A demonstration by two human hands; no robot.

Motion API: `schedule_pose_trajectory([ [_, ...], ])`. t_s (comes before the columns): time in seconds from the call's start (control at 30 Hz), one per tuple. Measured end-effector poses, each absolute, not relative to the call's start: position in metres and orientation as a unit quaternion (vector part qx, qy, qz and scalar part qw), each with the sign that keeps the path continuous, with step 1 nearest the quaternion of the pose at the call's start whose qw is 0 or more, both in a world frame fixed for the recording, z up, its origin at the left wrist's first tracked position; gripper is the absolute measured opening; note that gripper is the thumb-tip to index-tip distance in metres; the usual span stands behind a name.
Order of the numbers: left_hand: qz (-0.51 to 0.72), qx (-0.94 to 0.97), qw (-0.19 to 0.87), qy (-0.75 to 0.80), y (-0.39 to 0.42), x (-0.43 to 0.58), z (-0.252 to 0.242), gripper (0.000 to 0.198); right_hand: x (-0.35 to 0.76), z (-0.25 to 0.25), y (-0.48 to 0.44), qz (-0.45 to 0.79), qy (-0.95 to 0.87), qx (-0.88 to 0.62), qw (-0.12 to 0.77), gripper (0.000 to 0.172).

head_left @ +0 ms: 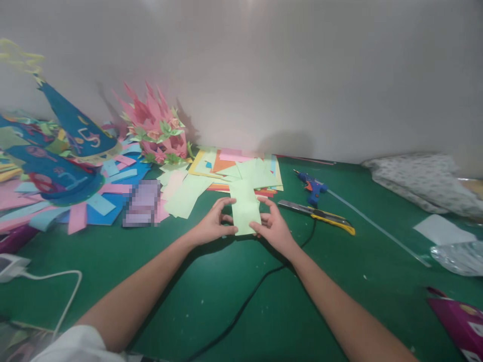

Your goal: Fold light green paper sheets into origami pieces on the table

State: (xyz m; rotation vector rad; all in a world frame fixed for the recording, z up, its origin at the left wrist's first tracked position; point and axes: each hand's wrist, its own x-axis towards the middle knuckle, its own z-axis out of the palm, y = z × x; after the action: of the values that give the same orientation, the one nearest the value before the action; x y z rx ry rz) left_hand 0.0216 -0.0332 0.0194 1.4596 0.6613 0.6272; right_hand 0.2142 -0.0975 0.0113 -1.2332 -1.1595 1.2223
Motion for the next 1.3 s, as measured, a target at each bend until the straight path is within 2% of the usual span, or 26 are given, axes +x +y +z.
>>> schedule_pose_trajectory([
  [0.47, 0.264, 0.656, 0.64, 0.3, -0.0311, 0.0206, 0.02, 0.065, 0.2122, 0.0126, -0.0984, 0.483, -0.499, -0.531, 0.486, 0.066],
  [0.67, 0.248, 0.683, 0.612, 0.313, -0.0284, 0.0163, 0.0196, 0.065, 0.2113, 0.0093, -0.101, 0.431, -0.544, -0.556, 0.457, 0.064],
  [0.97, 0.234, 0.659, 0.638, 0.321, -0.0277, 0.0141, 0.016, 0.066, 0.2124, 0.0071, -0.1, 0.443, -0.54, -0.549, 0.46, 0.063],
  [1.3, 0.194, 0.622, 0.679, 0.337, -0.0292, 0.0149, 0.0198, 0.082, 0.2115, 0.0086, -0.1009, 0.443, -0.542, -0.549, 0.457, 0.063],
])
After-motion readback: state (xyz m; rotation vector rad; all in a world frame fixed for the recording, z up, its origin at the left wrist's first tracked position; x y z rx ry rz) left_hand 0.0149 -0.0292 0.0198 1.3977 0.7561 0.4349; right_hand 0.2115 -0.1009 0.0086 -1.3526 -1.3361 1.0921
